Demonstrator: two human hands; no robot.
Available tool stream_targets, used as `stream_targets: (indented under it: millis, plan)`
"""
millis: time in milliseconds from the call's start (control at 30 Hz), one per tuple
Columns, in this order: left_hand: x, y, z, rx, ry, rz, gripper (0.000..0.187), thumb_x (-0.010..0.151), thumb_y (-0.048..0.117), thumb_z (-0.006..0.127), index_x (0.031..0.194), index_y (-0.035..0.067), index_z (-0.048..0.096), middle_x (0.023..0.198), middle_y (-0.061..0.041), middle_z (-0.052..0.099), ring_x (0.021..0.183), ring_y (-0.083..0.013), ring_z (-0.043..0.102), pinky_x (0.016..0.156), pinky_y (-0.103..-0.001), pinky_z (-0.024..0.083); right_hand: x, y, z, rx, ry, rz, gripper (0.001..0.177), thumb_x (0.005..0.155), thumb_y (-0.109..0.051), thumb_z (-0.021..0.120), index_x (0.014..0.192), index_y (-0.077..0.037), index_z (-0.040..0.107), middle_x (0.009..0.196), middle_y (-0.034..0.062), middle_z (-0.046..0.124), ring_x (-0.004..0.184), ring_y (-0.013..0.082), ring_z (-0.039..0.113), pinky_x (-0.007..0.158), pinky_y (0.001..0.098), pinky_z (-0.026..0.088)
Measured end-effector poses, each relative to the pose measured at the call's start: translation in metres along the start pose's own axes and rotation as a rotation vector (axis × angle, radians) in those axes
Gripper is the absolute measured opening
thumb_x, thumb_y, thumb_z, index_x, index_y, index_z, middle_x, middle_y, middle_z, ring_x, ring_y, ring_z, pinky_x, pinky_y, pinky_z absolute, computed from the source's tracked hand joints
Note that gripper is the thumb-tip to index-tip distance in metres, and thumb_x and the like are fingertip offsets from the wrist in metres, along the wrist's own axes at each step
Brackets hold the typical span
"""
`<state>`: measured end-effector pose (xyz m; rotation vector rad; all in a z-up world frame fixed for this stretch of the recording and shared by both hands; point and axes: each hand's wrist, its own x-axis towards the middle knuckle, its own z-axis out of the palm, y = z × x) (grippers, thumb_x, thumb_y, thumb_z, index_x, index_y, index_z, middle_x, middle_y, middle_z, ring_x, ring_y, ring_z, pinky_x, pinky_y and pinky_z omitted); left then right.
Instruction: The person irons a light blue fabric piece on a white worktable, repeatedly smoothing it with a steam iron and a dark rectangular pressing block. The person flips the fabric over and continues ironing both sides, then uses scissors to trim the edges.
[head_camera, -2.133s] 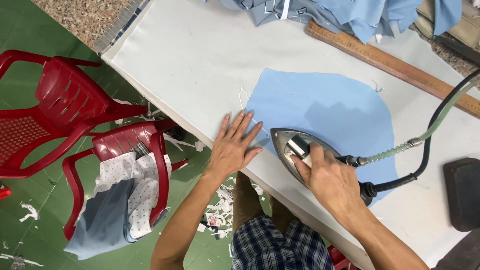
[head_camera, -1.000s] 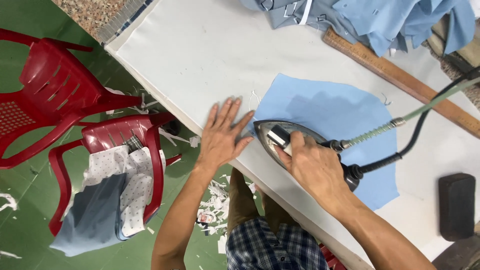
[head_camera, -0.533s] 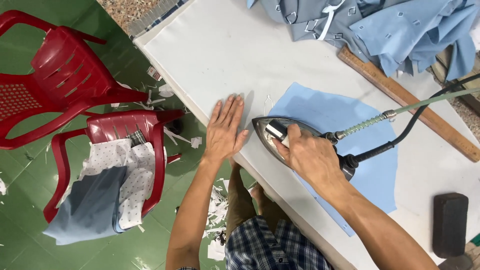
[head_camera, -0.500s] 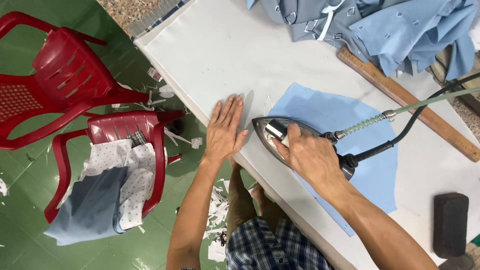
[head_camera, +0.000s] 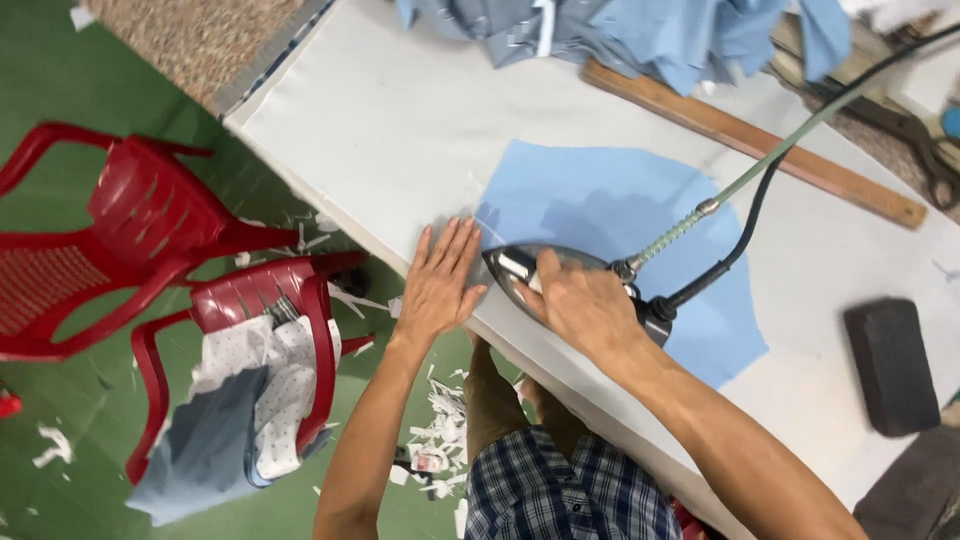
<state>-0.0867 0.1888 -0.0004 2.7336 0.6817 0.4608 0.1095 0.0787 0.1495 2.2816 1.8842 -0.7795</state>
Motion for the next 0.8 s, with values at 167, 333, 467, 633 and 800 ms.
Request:
stream_targets:
  millis: [167,333,467,633,800]
  plan:
    - [0.006,0.012,-0.015,0.152,-0.226,-0.001,0.071,0.096,0.047,0.05,0.156,0.011,0.039,0.163,-0.009,0.035,0.152,-0.0283,0.027,0.127,-0.051,0.006,-0.087,0.035,0.014,0.074,0.01,0.082,0.041,0.1,-0.05,0.046,0.102,-0.009,0.051,0.085,0.022,0.07,0.077,0.0437,0.075,0.069,0.0528,0.058]
    - [0.007,0.014,-0.011,0.237,-0.205,0.054,0.066,0.098,0.04,0.047,0.157,0.012,0.038,0.163,-0.007,0.035,0.152,-0.0265,0.028,0.128,-0.048,0.01,-0.181,0.097,0.035,0.194,-0.002,0.245,0.044,0.1,-0.053,0.043,0.105,-0.01,0.05,0.092,0.0227,0.07,0.083,0.0446,0.074,0.073,0.0536,0.058]
    - [-0.002,0.019,-0.009,0.23,-0.192,0.032,0.066,0.102,0.039,0.035,0.159,0.006,0.029,0.165,-0.014,0.028,0.153,-0.0325,0.021,0.128,-0.05,0.006,-0.245,0.136,0.034,0.286,-0.015,0.52,0.048,0.1,-0.058,0.039,0.107,-0.012,0.053,0.094,0.0232,0.074,0.089,0.0405,0.076,0.08,0.0508,0.059]
    - [0.0,0.065,0.013,0.212,-0.199,0.005,0.072,0.1,0.041,0.029,0.159,0.001,0.023,0.167,-0.02,0.016,0.154,-0.0372,0.011,0.127,-0.053,0.001,-0.28,0.195,0.056,0.293,0.195,0.819,0.05,0.101,-0.055,0.042,0.105,-0.008,0.057,0.089,0.0231,0.074,0.084,0.04,0.077,0.078,0.0494,0.06]
    - [0.014,0.135,0.035,0.262,-0.429,0.139,0.079,0.095,0.047,0.04,0.16,0.009,0.017,0.169,-0.015,0.008,0.154,-0.0306,0.003,0.125,-0.05,-0.005,-0.279,0.218,0.075,0.389,0.33,0.999,0.054,0.103,-0.057,0.043,0.106,-0.005,0.056,0.085,0.0241,0.072,0.08,0.0441,0.076,0.073,0.0533,0.058]
